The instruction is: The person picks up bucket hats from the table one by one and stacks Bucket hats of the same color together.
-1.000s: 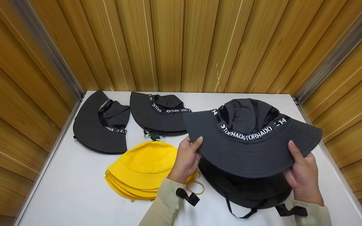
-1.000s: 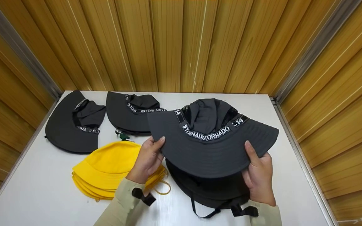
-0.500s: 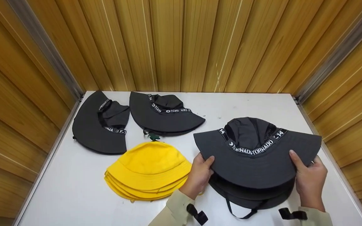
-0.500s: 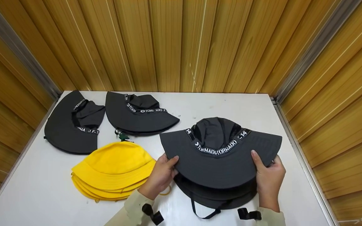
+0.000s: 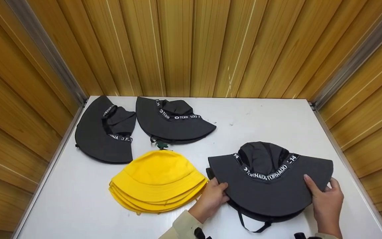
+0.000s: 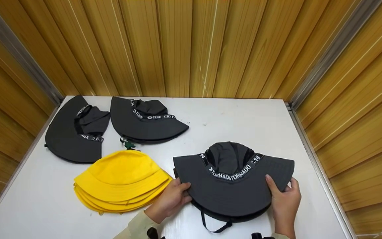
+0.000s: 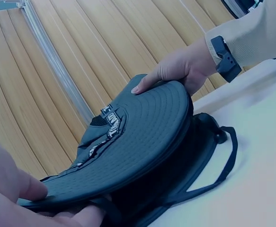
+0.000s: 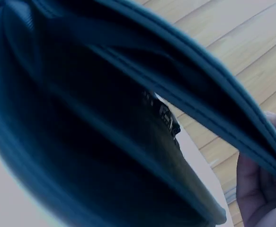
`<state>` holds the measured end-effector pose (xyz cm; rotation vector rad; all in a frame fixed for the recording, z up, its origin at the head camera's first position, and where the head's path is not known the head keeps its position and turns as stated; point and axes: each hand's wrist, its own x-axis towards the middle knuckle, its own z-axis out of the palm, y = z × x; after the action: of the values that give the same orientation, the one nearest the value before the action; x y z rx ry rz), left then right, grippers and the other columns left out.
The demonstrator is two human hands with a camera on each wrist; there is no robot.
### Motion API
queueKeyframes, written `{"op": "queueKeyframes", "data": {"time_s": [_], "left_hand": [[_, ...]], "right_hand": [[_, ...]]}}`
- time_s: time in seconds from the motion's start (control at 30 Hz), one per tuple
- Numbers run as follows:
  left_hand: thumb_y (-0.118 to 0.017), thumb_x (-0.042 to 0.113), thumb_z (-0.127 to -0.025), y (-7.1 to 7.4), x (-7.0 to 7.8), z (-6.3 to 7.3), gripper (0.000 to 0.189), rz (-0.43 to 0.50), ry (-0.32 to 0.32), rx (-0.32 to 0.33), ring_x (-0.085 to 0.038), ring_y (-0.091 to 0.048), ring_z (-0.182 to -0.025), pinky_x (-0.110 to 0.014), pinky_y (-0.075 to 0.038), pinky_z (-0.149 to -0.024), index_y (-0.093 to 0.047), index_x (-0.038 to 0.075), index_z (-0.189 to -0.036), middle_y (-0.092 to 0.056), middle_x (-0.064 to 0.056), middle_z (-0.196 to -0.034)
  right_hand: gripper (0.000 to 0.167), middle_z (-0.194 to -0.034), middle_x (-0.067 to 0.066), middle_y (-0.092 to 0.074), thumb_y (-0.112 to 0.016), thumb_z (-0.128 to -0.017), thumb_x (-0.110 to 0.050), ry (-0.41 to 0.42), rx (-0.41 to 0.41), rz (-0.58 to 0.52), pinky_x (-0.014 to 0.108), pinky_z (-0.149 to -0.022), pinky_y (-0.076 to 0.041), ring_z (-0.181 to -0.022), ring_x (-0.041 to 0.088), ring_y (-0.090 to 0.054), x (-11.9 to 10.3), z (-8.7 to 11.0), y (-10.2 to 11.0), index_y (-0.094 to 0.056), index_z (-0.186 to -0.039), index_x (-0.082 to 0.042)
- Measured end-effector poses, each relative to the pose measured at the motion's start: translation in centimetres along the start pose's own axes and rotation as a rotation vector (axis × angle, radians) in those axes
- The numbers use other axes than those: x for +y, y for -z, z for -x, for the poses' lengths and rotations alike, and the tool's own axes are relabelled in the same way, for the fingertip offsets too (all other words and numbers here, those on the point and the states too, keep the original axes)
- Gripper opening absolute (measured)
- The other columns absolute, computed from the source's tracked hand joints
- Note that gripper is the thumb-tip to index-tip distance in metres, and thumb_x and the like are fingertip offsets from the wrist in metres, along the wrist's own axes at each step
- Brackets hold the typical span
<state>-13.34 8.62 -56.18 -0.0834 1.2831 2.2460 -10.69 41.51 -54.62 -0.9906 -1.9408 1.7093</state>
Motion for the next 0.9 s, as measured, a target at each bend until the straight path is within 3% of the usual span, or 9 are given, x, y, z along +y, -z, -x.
{"op": "queueKeyframes", "data": {"time_s": [0.1,0.23,0.37,0.43,0.53,0.6,0.7,0.8,0.9], "left_hand": [[-0.037,0.005,-0.107,0.3,-0.2,0.0,0.047,-0.045,0.041,0.010,-0.036,-0.063,-0.127,-0.053,-0.053,-0.104,-0.033,-0.010,-0.151,-0.059,-0.027,-0.142],[-0.037,0.004,-0.107,0.7,-0.5,-0.2,0.042,-0.076,0.097,0.036,-0.038,-0.068,-0.120,-0.054,-0.056,-0.099,-0.037,-0.012,-0.146,-0.065,-0.028,-0.132],[-0.039,0.004,-0.107,0.9,-0.7,-0.1,0.037,-0.091,0.134,0.066,-0.036,-0.072,-0.111,-0.052,-0.059,-0.094,-0.041,-0.010,-0.141,-0.071,-0.025,-0.119],[-0.041,0.005,-0.106,0.9,-0.7,0.0,0.035,-0.094,0.144,0.073,-0.035,-0.073,-0.108,-0.050,-0.060,-0.093,-0.043,-0.009,-0.139,-0.073,-0.022,-0.115],[-0.047,0.006,-0.105,1.0,-0.4,0.4,0.034,-0.123,0.150,0.072,-0.030,-0.075,-0.102,-0.047,-0.062,-0.090,-0.044,-0.009,-0.136,-0.073,-0.020,-0.111],[-0.052,0.007,-0.104,1.1,-0.1,0.7,0.034,-0.157,0.162,0.074,-0.025,-0.075,-0.095,-0.044,-0.062,-0.088,-0.046,-0.008,-0.134,-0.073,-0.019,-0.108],[-0.059,0.009,-0.101,1.3,0.5,1.2,0.031,-0.212,0.184,0.066,-0.018,-0.071,-0.085,-0.042,-0.063,-0.087,-0.049,-0.006,-0.126,-0.070,-0.018,-0.103],[-0.063,0.013,-0.100,1.5,1.2,1.8,0.029,-0.286,0.209,0.032,-0.020,-0.071,-0.083,-0.043,-0.063,-0.087,-0.051,-0.005,-0.119,-0.068,-0.018,-0.101],[-0.067,0.017,-0.099,1.7,2.3,2.5,0.036,-0.406,0.232,-0.014,-0.026,-0.074,-0.088,-0.044,-0.063,-0.087,-0.051,-0.007,-0.121,-0.071,-0.019,-0.103]], "right_hand": [[0.075,-0.066,-0.018,-0.065,-0.087,-0.083,-0.031,0.016,0.000,0.166,0.018,-0.053,-0.056,-0.054,0.001,-0.066,0.6,0.0,0.2,-0.046,-0.143,-0.008],[0.090,-0.088,0.012,-0.074,-0.082,-0.085,-0.044,0.061,0.003,0.433,0.014,-0.055,-0.050,-0.060,-0.002,-0.059,1.5,-0.3,0.3,-0.039,-0.151,0.001],[0.097,-0.114,0.032,-0.063,-0.075,-0.087,-0.055,0.081,-0.008,0.626,0.022,-0.060,-0.043,-0.075,0.016,-0.059,2.1,-0.8,0.2,-0.037,-0.150,0.008],[0.099,-0.116,0.030,-0.059,-0.072,-0.089,-0.056,0.078,-0.032,0.662,0.034,-0.068,-0.048,-0.090,0.033,-0.061,2.3,-1.0,0.1,-0.034,-0.150,0.011],[0.099,-0.128,0.036,-0.049,-0.069,-0.091,-0.056,0.093,-0.063,0.683,0.047,-0.087,-0.046,-0.115,0.046,-0.050,2.2,-1.0,-0.1,-0.030,-0.151,0.013],[0.099,-0.132,0.037,-0.043,-0.067,-0.092,-0.055,0.110,-0.073,0.687,0.055,-0.096,-0.042,-0.124,0.048,-0.042,2.1,-0.9,-0.2,-0.028,-0.152,0.014],[0.098,-0.141,0.039,-0.031,-0.066,-0.093,-0.055,0.122,-0.073,0.704,0.060,-0.101,-0.038,-0.131,0.052,-0.030,1.7,-0.4,-0.3,-0.024,-0.154,0.009],[0.092,-0.152,0.036,-0.018,-0.065,-0.094,-0.053,0.148,-0.066,0.713,0.066,-0.104,-0.030,-0.137,0.054,-0.020,1.0,0.4,-0.5,-0.025,-0.157,0.001],[0.086,-0.160,0.029,-0.009,-0.068,-0.094,-0.048,0.234,-0.071,0.703,0.072,-0.105,-0.021,-0.141,0.054,-0.013,0.2,1.7,-1.2,-0.028,-0.158,-0.007]]}}
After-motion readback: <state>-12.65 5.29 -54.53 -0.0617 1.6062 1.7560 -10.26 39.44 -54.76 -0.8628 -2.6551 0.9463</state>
